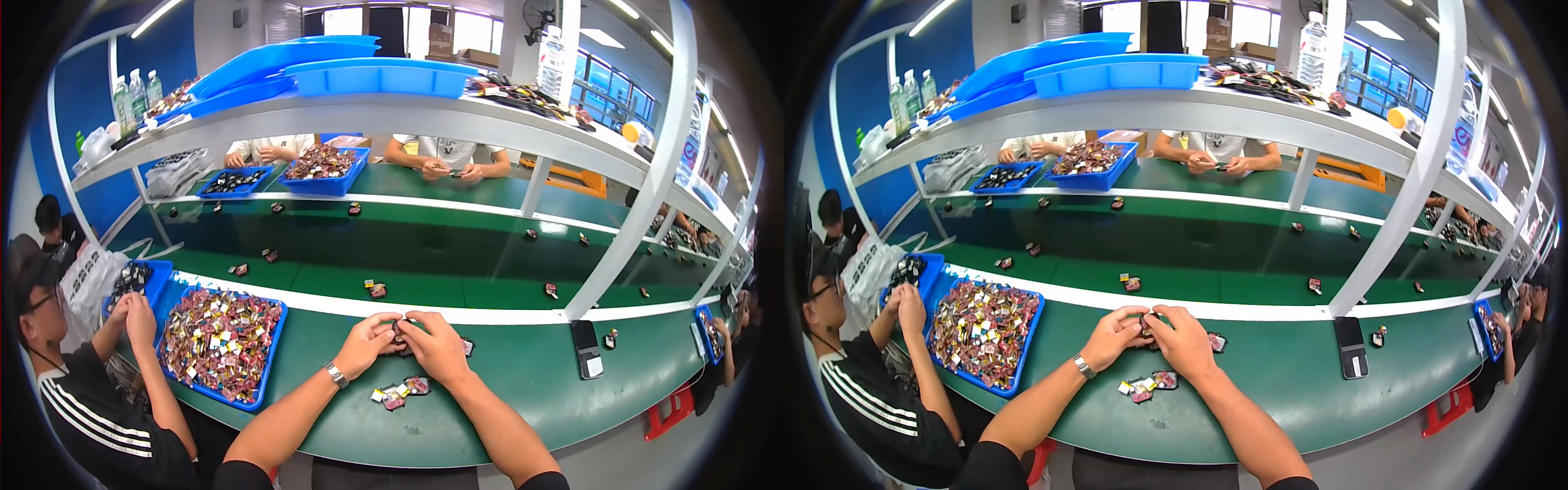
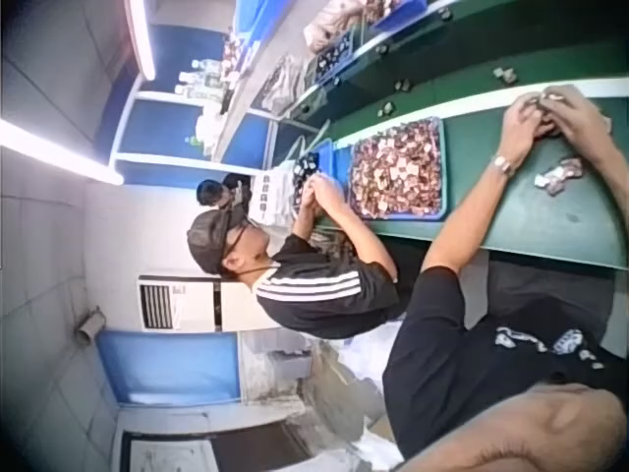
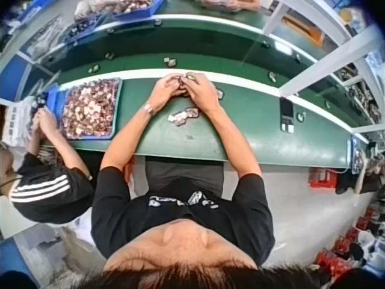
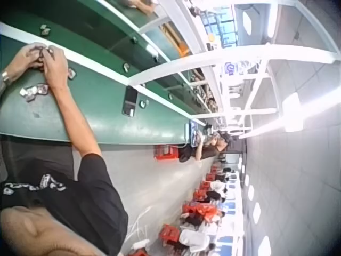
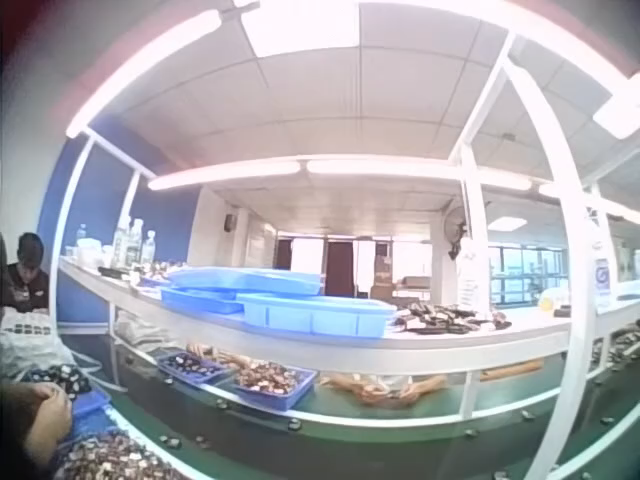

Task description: Assembling small electronic components on a factory production line.

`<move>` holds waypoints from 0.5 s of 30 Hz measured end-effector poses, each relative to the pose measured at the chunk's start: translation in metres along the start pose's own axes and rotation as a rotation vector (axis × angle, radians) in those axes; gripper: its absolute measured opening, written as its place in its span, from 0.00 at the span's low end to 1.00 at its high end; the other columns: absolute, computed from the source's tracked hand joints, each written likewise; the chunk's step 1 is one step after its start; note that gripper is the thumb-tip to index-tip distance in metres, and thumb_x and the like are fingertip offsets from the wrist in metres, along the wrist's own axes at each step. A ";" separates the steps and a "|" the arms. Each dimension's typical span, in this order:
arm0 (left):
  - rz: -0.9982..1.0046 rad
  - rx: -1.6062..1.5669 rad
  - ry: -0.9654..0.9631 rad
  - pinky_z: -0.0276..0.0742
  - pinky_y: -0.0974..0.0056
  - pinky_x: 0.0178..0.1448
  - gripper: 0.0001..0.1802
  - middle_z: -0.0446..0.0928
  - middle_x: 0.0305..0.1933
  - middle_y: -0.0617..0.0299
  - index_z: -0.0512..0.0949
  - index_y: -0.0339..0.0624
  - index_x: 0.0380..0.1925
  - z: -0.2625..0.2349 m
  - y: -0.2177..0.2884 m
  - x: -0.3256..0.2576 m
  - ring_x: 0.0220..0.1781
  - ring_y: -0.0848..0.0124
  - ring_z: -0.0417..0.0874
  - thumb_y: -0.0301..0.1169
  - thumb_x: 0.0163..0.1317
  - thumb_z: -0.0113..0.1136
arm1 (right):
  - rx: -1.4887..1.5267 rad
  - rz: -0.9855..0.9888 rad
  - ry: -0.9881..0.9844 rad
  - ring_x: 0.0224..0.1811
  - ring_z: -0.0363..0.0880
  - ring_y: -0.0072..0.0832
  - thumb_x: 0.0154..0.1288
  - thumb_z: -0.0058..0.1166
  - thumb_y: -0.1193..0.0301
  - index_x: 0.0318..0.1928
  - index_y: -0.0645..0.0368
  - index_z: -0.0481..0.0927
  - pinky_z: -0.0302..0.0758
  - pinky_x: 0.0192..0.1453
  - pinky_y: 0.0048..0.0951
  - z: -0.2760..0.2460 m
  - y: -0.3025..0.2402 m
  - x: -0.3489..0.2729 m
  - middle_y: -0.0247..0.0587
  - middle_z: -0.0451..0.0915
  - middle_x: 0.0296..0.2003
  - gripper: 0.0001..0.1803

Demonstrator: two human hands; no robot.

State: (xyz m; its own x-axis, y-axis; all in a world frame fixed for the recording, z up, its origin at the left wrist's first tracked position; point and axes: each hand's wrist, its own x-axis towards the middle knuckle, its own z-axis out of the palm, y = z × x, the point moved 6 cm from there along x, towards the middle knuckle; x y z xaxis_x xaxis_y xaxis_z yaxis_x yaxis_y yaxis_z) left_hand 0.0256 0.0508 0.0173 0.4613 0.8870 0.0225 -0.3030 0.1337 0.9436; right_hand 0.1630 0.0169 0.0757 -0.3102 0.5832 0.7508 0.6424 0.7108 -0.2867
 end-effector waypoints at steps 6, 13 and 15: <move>0.030 0.014 0.002 0.81 0.66 0.58 0.18 0.77 0.55 0.53 0.67 0.36 0.60 0.003 0.002 -0.001 0.53 0.70 0.81 0.20 0.71 0.44 | -0.112 -0.104 -0.001 0.43 0.79 0.35 0.49 0.61 0.78 0.41 0.56 0.82 0.78 0.43 0.34 -0.003 -0.009 0.000 0.37 0.78 0.41 0.15; 0.059 0.093 -0.049 0.80 0.63 0.60 0.20 0.77 0.54 0.53 0.67 0.35 0.61 0.006 -0.002 0.000 0.54 0.69 0.80 0.19 0.70 0.44 | 0.042 0.000 -0.034 0.43 0.77 0.36 0.47 0.64 0.79 0.36 0.58 0.79 0.77 0.45 0.35 -0.008 0.000 0.002 0.36 0.77 0.39 0.13; 0.059 0.124 -0.058 0.80 0.63 0.60 0.20 0.77 0.54 0.53 0.67 0.35 0.61 0.008 -0.001 0.001 0.55 0.68 0.80 0.18 0.70 0.44 | 0.058 -0.052 -0.138 0.42 0.76 0.36 0.47 0.65 0.78 0.34 0.58 0.77 0.76 0.44 0.36 -0.010 0.004 -0.001 0.36 0.76 0.38 0.13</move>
State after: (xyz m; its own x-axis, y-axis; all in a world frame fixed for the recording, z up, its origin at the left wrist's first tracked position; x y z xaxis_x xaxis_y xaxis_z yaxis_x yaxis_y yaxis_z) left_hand 0.0330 0.0477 0.0195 0.4940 0.8643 0.0944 -0.2275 0.0237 0.9735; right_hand 0.1728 0.0157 0.0798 -0.4382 0.5906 0.6776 0.5824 0.7608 -0.2865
